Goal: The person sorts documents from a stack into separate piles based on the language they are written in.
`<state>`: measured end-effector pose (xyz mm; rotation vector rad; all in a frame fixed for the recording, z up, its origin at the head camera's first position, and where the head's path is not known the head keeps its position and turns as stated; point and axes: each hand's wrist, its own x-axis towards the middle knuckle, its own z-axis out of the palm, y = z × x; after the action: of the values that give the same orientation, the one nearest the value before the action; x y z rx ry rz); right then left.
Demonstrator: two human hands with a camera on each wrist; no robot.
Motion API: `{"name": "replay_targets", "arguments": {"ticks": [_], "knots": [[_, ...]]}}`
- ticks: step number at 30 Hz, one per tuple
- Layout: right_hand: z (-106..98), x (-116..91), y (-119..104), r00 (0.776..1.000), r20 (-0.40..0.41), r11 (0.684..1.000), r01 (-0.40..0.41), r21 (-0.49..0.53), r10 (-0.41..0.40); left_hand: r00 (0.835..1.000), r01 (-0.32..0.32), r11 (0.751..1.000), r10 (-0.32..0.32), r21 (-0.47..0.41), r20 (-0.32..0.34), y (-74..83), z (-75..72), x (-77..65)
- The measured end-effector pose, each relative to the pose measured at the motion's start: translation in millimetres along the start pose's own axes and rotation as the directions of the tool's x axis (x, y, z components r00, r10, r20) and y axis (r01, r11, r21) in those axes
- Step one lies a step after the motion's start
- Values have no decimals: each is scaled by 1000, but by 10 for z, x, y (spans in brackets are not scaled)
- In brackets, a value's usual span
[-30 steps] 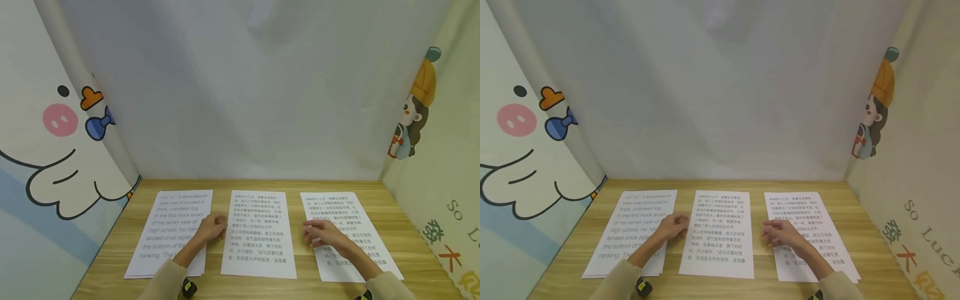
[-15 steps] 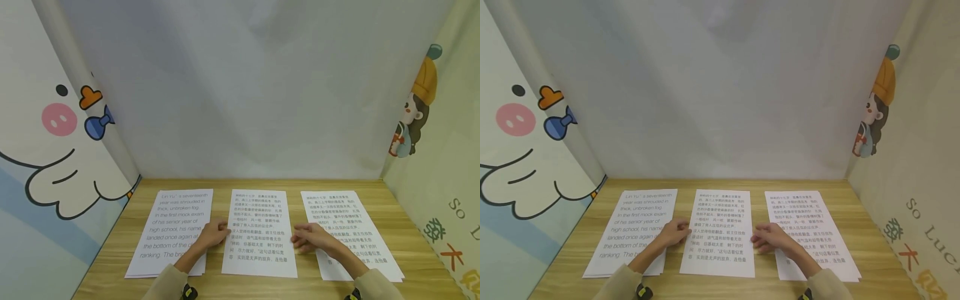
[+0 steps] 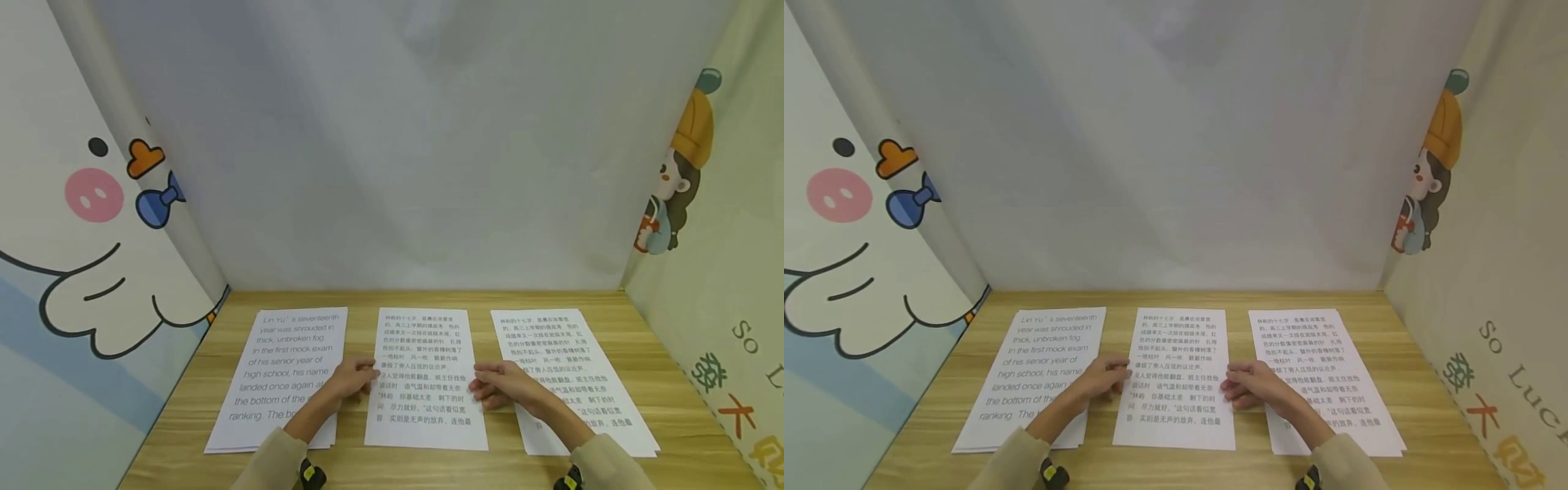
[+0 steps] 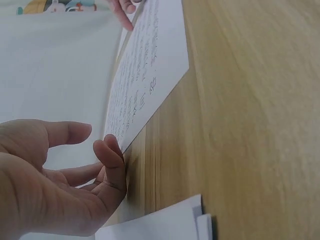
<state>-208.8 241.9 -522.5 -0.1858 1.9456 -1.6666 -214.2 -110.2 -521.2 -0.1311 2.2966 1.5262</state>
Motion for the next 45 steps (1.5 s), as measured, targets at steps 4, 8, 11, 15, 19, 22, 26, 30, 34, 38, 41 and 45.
{"name": "replay_targets", "arguments": {"ticks": [4, 8, 11, 15, 19, 22, 26, 30, 34, 38, 41, 45], "knots": [[-6, -1, 18, 1000, -1, 1000, -3, 15, 3, 1000, 8, 998, -7, -56, 15, -12, -21, 18], [1, -11, 10, 1000, -19, 999, -16, 29, 17, 1000, 8, 995, -7, -95, 11, -24, -29, 52], [10, -18, 0, 1000, -21, 999, -16, 34, 17, 1000, 13, 993, -12, -115, 10, -14, -29, 58], [22, -28, -21, 1000, -15, 999, -10, 33, 11, 1000, 9, 994, -9, -111, -4, 17, -25, 22], [13, -65, -44, 1000, -16, 1000, -17, 21, 17, 1000, -9, 998, 8, -69, -19, 55, -42, -50], [-18, -103, -48, 1000, -24, 1000, -19, 4, 19, 1000, -1, 997, 1, -72, 0, 73, -81, -96], [-55, -127, -42, 1000, -26, 1000, -9, -7, 9, 999, 23, 990, -18, -139, 39, 73, -138, -119], [-43, -105, -31, 1000, -25, 1000, -19, 4, 19, 997, 49, 972, -33, -229, 71, 55, -156, -98], [-19, -86, -24, 999, -29, 999, -36, 2, 36, 995, 78, 957, -58, -280, 81, 44, -146, -77], [-14, -91, -21, 999, -36, 999, -40, 7, 40, 995, 84, 948, -62, -308, 80, 38, -138, -75], [-15, -95, -19, 998, -39, 999, -42, 11, 42, 995, 82, 943, -58, -324, 81, 36, -138, -78], [-13, -93, -15, 998, -43, 999, -45, 15, 45, 995, 85, 936, -62, -341, 77, 38, -137, -78]]}}
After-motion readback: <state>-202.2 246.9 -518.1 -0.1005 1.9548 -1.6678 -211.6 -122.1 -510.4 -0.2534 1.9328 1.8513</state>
